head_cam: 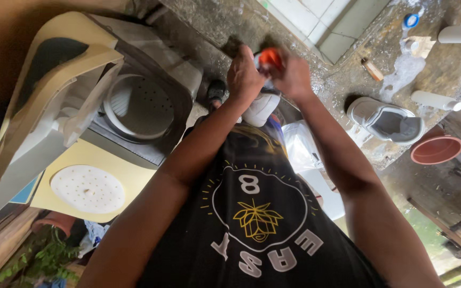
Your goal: The person cleans the surface of a white shoe by applying liquid from a bottle and scrubbing it with an orange brush and a green toothbrush.
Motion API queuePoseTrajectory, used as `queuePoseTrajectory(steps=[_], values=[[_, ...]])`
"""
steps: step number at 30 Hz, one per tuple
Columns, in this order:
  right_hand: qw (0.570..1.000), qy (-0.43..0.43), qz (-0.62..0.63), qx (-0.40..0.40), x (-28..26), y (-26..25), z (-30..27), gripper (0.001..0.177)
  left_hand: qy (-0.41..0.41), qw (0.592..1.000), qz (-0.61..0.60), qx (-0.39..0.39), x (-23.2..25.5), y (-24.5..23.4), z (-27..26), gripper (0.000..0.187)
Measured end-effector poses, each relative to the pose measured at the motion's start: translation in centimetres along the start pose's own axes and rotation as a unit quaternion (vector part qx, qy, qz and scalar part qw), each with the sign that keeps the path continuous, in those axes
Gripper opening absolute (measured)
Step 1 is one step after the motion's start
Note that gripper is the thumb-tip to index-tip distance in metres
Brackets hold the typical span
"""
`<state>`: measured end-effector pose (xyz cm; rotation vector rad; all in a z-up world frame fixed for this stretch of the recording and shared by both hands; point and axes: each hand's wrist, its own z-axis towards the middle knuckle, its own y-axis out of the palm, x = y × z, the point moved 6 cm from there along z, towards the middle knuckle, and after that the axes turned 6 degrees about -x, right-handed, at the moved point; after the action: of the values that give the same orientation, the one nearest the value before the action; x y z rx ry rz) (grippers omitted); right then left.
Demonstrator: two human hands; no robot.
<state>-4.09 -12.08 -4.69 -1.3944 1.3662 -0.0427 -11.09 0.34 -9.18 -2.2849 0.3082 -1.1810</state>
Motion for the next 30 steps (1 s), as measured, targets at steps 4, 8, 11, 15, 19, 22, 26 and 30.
queuePoseTrajectory(steps=[4, 8, 11, 15, 19, 22, 26, 30], values=[[0.992, 0.007, 0.122, 0.045, -0.5, -0.2, 5.6, 0.035, -0.031, 0.999, -0.005, -0.032, -0.2, -0.1, -0.5, 0.075], [0.959, 0.071, 0.257, 0.1, 1.0, -2.2, 4.2, 0.028, -0.005, 1.0, -0.015, 0.007, -0.1, -1.2, -0.1, 0.075], [0.983, -0.031, 0.162, 0.075, -0.9, 0.7, 2.6, 0.029, -0.014, 0.999, -0.021, -0.02, -0.4, 0.8, -0.5, 0.072], [0.988, -0.022, 0.142, 0.057, 0.0, -0.8, -3.4, 0.035, -0.046, 0.999, 0.004, -0.004, -1.4, 0.7, -0.8, 0.052], [0.997, 0.02, 0.073, -0.013, -0.1, -0.9, -1.6, 0.041, -0.026, 1.0, 0.013, -0.008, -0.2, -0.1, -0.2, 0.066], [0.999, 0.035, 0.023, -0.022, -0.9, 0.7, 3.4, 0.039, -0.05, 0.998, -0.003, -0.028, -0.3, 0.3, -0.5, 0.072], [0.998, 0.02, 0.051, 0.017, -0.3, 0.3, 0.9, 0.043, -0.02, 1.0, -0.007, -0.006, -0.3, 0.5, -0.4, 0.053], [0.993, 0.088, 0.078, 0.004, 3.4, -2.7, -6.4, 0.045, 0.009, 1.0, -0.006, 0.0, 0.0, -0.3, -0.8, 0.063]])
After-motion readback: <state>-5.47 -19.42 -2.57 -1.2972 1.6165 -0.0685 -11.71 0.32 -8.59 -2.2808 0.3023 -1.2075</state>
